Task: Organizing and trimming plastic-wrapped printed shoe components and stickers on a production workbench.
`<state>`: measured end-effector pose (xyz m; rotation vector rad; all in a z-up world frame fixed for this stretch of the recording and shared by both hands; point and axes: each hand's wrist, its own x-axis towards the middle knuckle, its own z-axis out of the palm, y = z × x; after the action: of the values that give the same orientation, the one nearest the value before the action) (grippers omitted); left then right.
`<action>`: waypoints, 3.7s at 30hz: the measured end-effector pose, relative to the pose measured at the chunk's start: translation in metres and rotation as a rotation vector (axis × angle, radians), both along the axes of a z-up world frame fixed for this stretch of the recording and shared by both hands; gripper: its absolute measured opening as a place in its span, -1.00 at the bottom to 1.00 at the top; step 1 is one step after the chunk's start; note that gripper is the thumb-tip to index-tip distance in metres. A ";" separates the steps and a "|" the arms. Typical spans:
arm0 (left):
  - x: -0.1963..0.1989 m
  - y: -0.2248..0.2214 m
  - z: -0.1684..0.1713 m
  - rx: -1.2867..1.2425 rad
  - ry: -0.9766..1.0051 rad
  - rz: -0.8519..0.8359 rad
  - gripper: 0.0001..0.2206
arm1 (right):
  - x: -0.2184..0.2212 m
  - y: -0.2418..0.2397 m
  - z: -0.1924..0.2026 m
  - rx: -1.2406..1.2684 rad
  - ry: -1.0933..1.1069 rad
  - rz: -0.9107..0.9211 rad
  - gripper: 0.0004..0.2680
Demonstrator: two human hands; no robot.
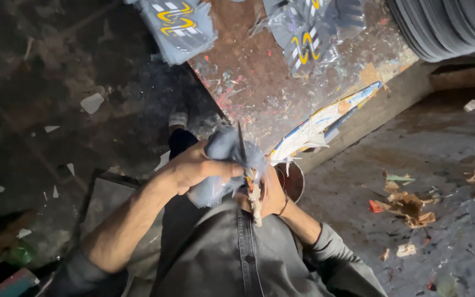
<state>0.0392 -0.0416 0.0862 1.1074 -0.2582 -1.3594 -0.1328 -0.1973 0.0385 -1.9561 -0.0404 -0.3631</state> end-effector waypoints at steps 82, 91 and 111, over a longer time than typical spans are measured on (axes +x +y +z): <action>0.030 0.043 0.094 -0.090 -0.593 0.280 -0.59 | 0.003 -0.001 -0.027 -0.051 0.153 -0.010 -0.74; 0.081 0.060 0.083 0.047 -0.529 0.899 -0.79 | -0.021 -0.039 -0.007 0.817 0.567 0.715 -0.64; 0.034 0.066 0.066 0.028 -0.180 1.142 -0.74 | 0.058 0.057 0.014 0.062 0.061 0.321 -0.24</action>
<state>0.0733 0.0242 0.1527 1.1122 0.2556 -0.2465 -0.0753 -0.1404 0.0522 -1.8601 -0.2972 -0.0921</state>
